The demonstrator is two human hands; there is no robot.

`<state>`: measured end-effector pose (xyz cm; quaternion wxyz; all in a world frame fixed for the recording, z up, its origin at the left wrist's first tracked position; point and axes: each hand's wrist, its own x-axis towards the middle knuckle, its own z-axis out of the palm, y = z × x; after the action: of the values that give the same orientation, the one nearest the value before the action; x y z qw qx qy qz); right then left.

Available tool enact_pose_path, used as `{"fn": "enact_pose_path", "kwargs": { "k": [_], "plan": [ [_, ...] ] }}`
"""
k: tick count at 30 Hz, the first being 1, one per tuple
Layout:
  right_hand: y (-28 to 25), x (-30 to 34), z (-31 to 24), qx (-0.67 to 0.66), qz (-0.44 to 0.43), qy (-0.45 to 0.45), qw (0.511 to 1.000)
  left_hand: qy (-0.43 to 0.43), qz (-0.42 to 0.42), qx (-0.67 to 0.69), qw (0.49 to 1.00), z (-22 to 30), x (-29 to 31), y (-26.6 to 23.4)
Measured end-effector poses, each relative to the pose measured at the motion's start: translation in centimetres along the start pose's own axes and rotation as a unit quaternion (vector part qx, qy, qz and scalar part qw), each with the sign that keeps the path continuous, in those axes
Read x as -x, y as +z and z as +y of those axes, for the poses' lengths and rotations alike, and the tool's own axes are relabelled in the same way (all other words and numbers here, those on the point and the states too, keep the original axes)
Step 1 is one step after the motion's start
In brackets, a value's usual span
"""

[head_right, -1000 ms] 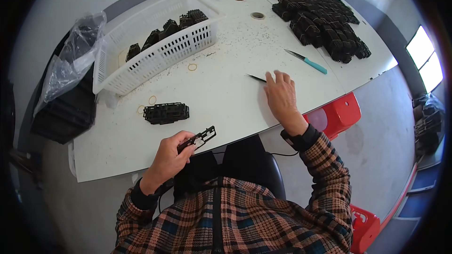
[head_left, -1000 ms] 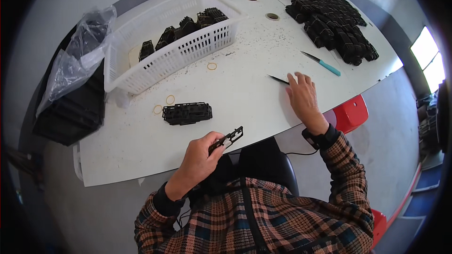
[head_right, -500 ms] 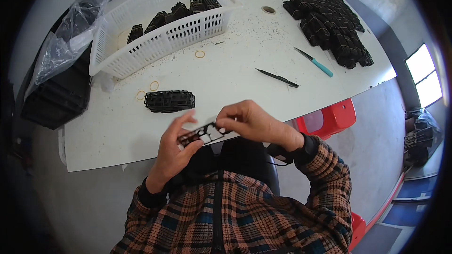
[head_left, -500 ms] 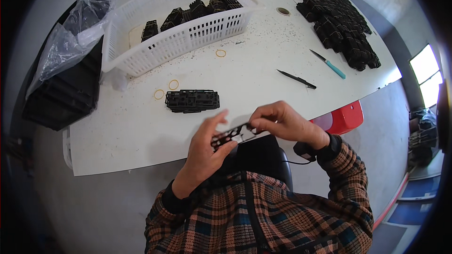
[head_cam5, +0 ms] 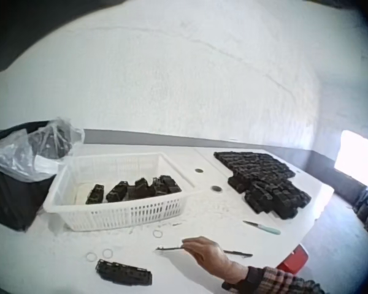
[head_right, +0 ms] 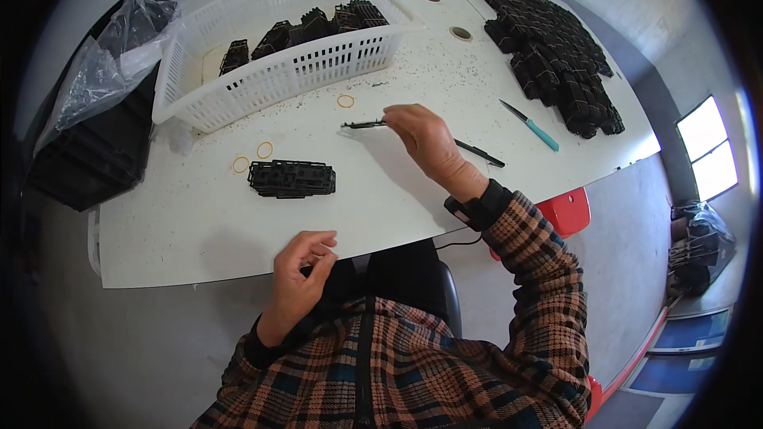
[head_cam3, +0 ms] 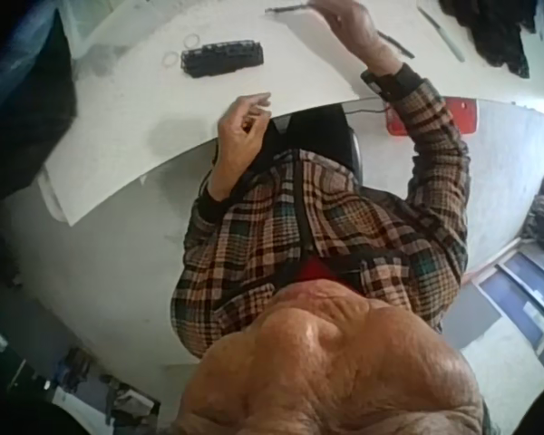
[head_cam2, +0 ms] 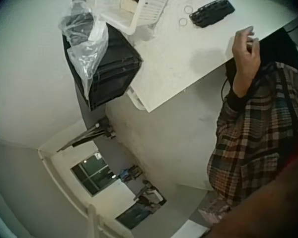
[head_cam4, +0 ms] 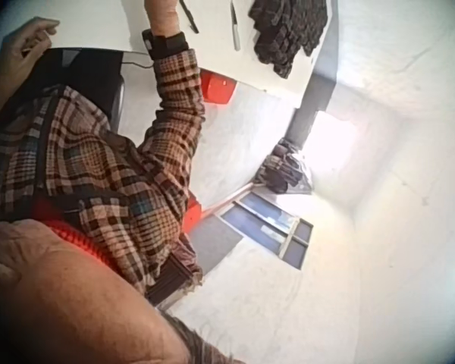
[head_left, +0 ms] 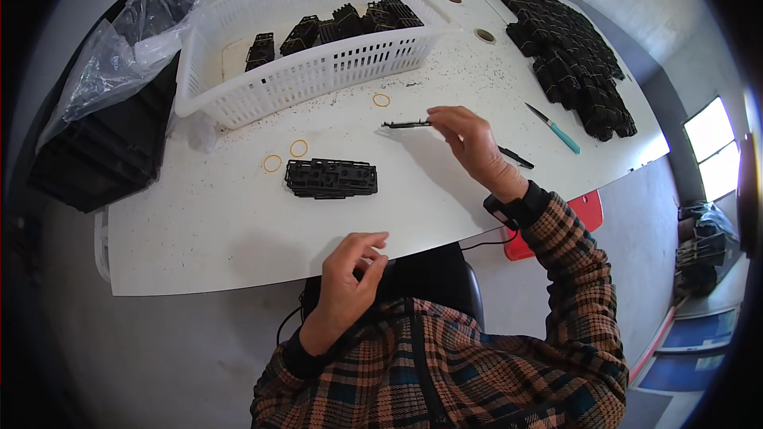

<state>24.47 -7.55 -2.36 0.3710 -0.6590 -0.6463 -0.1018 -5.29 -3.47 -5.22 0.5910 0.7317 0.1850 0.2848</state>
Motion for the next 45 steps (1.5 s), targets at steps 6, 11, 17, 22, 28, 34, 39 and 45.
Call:
{"fn": "enact_pose_path", "kwargs": {
  "k": [6, 11, 17, 22, 28, 34, 39, 45],
  "plan": [
    [0.4, 1.1, 0.4, -0.007, -0.123, -0.006, 0.992, 0.002, -0.036, -0.021, 0.999, -0.2, 0.1, 0.1],
    [0.5, 1.4, 0.8, -0.006, -0.137, 0.006, 0.991, 0.007, -0.044, -0.025, 0.999, -0.5, -0.2, 0.5],
    [0.8, 1.3, 1.8, -0.002, -0.150, 0.005, 0.989, -0.007, -0.059, -0.031, 0.998, -0.4, -0.2, 0.3],
    [1.1, 1.1, 2.3, 0.002, -0.159, 0.013, 0.987, -0.013, -0.076, -0.041, 0.996, -0.3, -0.1, 0.5],
    [1.1, 1.2, 2.8, 0.032, -0.168, 0.003, 0.985, -0.032, -0.096, -0.048, 0.994, -0.1, -0.3, 0.4],
    [0.2, 0.5, 2.3, 0.017, -0.173, 0.070, 0.982, -0.019, -0.096, -0.060, 0.993, -0.2, -0.4, 0.6],
    [0.5, -0.3, 2.2, 0.044, -0.184, 0.103, 0.976, -0.030, -0.105, -0.072, 0.991, -0.2, -0.6, 0.5],
    [0.9, -0.9, 2.6, 0.021, -0.243, 0.134, 0.960, -0.034, -0.102, -0.070, 0.992, -0.5, -0.6, 0.6]
  ]
}}
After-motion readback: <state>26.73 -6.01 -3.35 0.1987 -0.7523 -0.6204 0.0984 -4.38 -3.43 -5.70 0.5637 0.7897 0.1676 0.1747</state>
